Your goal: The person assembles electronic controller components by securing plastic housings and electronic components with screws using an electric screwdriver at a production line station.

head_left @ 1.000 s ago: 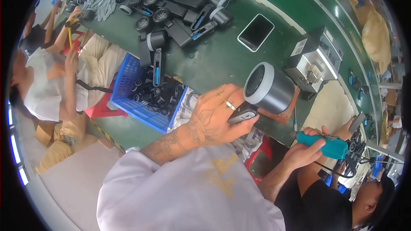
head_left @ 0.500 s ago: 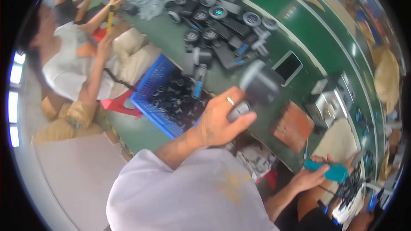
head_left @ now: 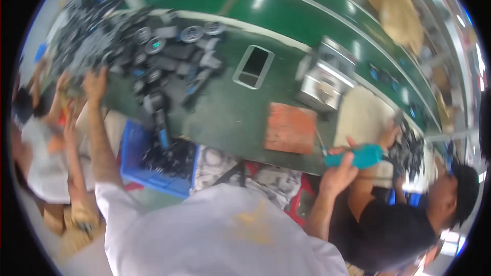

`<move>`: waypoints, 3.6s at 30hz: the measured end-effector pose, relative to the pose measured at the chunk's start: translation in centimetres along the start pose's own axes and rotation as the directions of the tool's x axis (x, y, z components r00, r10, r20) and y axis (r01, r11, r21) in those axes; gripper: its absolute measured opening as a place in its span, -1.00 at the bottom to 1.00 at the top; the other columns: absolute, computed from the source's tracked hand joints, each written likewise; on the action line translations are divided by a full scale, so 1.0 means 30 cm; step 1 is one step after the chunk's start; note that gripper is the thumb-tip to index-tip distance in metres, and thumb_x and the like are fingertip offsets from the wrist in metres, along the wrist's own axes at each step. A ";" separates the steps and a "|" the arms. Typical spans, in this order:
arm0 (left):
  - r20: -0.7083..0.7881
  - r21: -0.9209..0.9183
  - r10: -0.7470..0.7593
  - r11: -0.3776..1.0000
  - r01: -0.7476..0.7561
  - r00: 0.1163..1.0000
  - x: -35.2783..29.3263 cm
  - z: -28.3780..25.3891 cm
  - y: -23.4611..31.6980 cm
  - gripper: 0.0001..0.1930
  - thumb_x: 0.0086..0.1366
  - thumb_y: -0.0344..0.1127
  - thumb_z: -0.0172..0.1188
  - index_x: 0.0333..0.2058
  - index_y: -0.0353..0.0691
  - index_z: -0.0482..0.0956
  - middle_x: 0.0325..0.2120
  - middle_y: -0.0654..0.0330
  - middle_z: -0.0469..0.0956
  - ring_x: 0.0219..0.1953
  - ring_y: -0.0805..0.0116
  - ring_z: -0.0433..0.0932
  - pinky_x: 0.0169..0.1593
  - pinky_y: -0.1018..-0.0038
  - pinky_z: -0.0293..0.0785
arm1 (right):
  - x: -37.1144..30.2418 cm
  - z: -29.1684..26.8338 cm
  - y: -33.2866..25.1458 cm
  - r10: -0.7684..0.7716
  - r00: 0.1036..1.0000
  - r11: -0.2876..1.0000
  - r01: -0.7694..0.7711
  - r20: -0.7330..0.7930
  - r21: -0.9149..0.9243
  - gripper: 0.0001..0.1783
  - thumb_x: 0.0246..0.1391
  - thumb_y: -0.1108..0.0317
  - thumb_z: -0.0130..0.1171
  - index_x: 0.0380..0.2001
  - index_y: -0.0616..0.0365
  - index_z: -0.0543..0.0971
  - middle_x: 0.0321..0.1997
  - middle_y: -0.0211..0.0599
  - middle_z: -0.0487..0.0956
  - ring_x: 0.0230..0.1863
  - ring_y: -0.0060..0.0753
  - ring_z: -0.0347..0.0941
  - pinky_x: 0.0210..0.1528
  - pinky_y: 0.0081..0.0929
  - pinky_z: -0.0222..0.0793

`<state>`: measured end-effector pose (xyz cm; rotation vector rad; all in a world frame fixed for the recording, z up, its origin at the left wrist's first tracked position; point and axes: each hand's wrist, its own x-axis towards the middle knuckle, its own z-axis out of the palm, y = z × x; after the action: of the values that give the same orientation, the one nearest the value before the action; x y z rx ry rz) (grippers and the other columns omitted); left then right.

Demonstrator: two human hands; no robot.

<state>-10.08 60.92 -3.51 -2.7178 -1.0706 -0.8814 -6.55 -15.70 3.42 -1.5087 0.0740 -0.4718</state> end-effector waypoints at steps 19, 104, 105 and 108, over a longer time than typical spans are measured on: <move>-0.158 -0.015 0.969 0.189 -0.982 0.189 -0.974 -0.454 2.368 -0.72 0.23 -0.21 0.09 -0.24 -0.20 0.72 -0.08 0.04 0.56 0.17 0.03 0.34 0.30 0.15 0.08 | 0.032 -0.208 -0.020 -0.005 1.000 0.999 0.005 -0.013 0.037 -0.42 0.28 0.01 0.17 0.00 0.40 0.38 -0.33 -0.27 0.44 -0.30 -0.36 0.44 -0.24 -0.41 0.37; 0.047 -0.934 0.909 0.187 -0.305 0.413 -0.856 -0.445 1.761 -0.77 0.37 -0.13 0.13 -0.15 -0.10 0.61 -0.20 0.21 0.49 -0.03 0.16 0.46 0.15 0.15 0.36 | 0.317 0.196 0.098 -0.132 0.967 0.955 0.065 0.218 0.289 -0.64 0.31 0.14 0.17 -0.31 0.28 0.44 -0.53 -0.33 0.44 -0.53 -0.46 0.38 -0.43 -0.45 0.37; 0.038 -0.935 0.906 0.182 -0.306 0.421 -0.856 -0.446 1.761 -0.78 0.37 -0.14 0.12 -0.16 -0.10 0.61 -0.21 0.21 0.49 -0.04 0.16 0.46 0.13 0.16 0.36 | 0.319 0.198 0.090 -0.136 0.966 0.955 0.068 0.219 0.290 -0.64 0.31 0.14 0.17 -0.31 0.28 0.44 -0.53 -0.33 0.44 -0.53 -0.46 0.38 -0.43 -0.45 0.37; 0.017 -0.931 0.898 0.175 -0.321 0.440 -0.866 -0.435 1.755 -0.79 0.37 -0.15 0.12 -0.18 -0.11 0.62 -0.23 0.20 0.50 -0.06 0.15 0.46 0.11 0.19 0.37 | 0.341 0.213 0.059 -0.058 0.965 0.981 0.007 0.255 0.196 -0.63 0.31 0.13 0.17 -0.27 0.29 0.45 -0.52 -0.33 0.46 -0.52 -0.48 0.40 -0.43 -0.48 0.36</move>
<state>2.58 2.20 -0.44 -3.7305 1.1019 -0.3318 5.31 -13.24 4.65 -1.3695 -0.1982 -0.2940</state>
